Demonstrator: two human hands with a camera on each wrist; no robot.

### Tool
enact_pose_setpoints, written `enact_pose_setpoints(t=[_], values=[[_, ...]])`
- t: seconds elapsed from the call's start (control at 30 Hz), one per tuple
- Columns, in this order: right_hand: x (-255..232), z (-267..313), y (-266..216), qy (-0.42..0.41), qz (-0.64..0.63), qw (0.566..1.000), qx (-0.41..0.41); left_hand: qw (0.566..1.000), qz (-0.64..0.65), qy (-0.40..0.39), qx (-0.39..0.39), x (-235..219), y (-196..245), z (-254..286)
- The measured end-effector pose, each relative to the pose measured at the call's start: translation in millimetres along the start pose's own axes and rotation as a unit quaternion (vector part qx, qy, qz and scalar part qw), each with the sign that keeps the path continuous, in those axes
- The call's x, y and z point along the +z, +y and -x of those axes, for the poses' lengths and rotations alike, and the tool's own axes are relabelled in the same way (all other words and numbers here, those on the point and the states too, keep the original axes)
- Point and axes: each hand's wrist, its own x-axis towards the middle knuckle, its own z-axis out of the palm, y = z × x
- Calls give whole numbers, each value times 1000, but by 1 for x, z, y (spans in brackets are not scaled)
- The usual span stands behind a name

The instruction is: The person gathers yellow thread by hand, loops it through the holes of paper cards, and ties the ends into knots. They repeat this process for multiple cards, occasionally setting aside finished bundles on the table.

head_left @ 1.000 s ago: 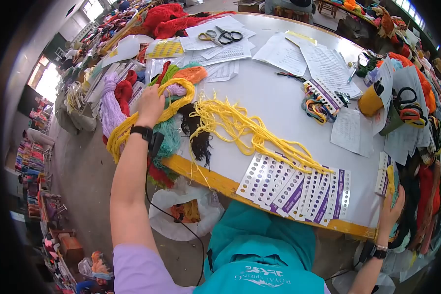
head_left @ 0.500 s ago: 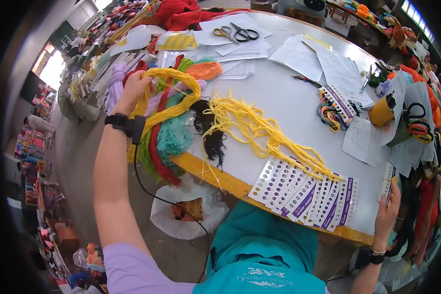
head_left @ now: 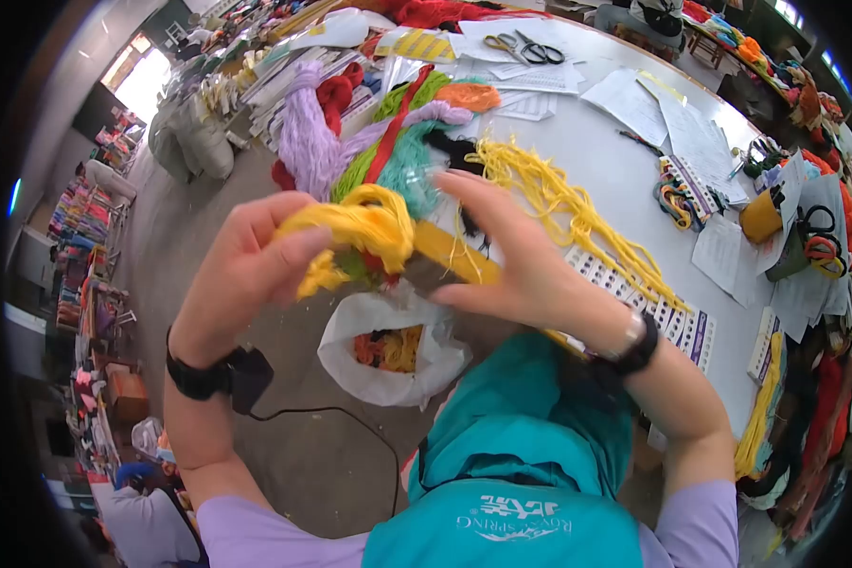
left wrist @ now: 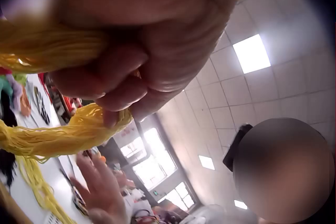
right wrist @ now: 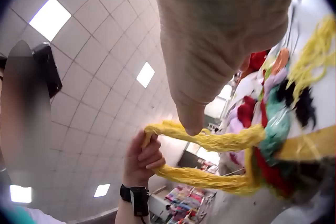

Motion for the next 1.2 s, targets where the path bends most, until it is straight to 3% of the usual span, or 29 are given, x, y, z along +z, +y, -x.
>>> enact_pose_setpoints(t=[0.03, 0.07, 0.13, 0.23, 0.3, 0.33, 0.37, 0.4, 0.43, 0.47, 0.57, 0.6, 0.7, 0.73, 0.83, 0.87, 0.9, 0.93, 0.97, 1.03, 1.07, 1.1, 1.13, 1.2], values=[[22, -12, -9, -2, -43, 999, -22, 1000, 3, -9, -2, 9, 1, 14], [41, -17, -19, -51, -130, 990, 23, 999, 21, -30, 8, 14, 2, 25], [70, -19, -33, -113, -292, 945, 92, 999, 34, 40, 14, 14, 1, 46], [80, 13, -20, -182, -258, 945, 81, 994, 56, 89, 25, -12, -21, 62], [58, 33, -22, -195, -262, 920, 216, 994, 49, 100, 14, -26, -46, 65], [48, 43, -21, -185, -246, 920, 241, 995, -46, 67, -63, -32, -58, 66], [42, 50, -24, -176, -235, 930, 220, 996, -80, 15, -47, -24, -77, 60], [36, 55, -28, -166, -223, 940, 199, 994, -93, 6, 55, -4, -93, 51], [29, 59, -35, -157, -211, 948, 179, 992, -58, -14, 109, 24, -97, 45], [19, 55, -52, -211, -161, 941, 208, 986, -21, -39, 162, 52, -101, 38], [20, 62, -62, -201, -124, 964, 122, 969, 82, -218, 86, 110, -101, 26], [15, 61, -66, -215, -40, 961, 168, 953, 91, -284, 46, 120, -101, 24], [11, 74, -56, -117, -9, 981, 156, 886, 62, -431, -162, 130, -90, 13], [7, 78, -53, -131, -25, 976, 170, 873, 55, -471, -115, 123, -85, 13], [2, 93, -33, -185, -110, 936, 280, 904, 283, -321, 9, 113, -84, 30], [12, 109, -11, -158, -103, 955, 227, 894, 355, -240, 131, 115, -97, 21], [18, 118, 1, -139, -112, 952, 249, 863, 391, -256, 193, 94, -122, 1], [22, 124, 8, -120, -123, 947, 271, 810, 549, -127, 165, 107, -98, 8], [26, 128, 13, -102, -133, 941, 292, 824, 520, -78, 214, 98, -101, -2], [24, 119, 3, -111, -225, 917, 310, 940, 244, 37, 234, 96, -103, -7], [21, 112, -9, -120, -283, 891, 334, 962, 41, 40, 266, 99, -109, -8], [23, 108, -16, -128, -339, 861, 357, 943, -162, 39, 287, 104, -111, -7], [31, 107, -18, -114, -409, 844, 329, 905, -290, 59, 307, 118, -113, -3], [40, 99, -23, -184, -384, 831, 359, 866, -404, 25, 293, 133, -106, 1]])
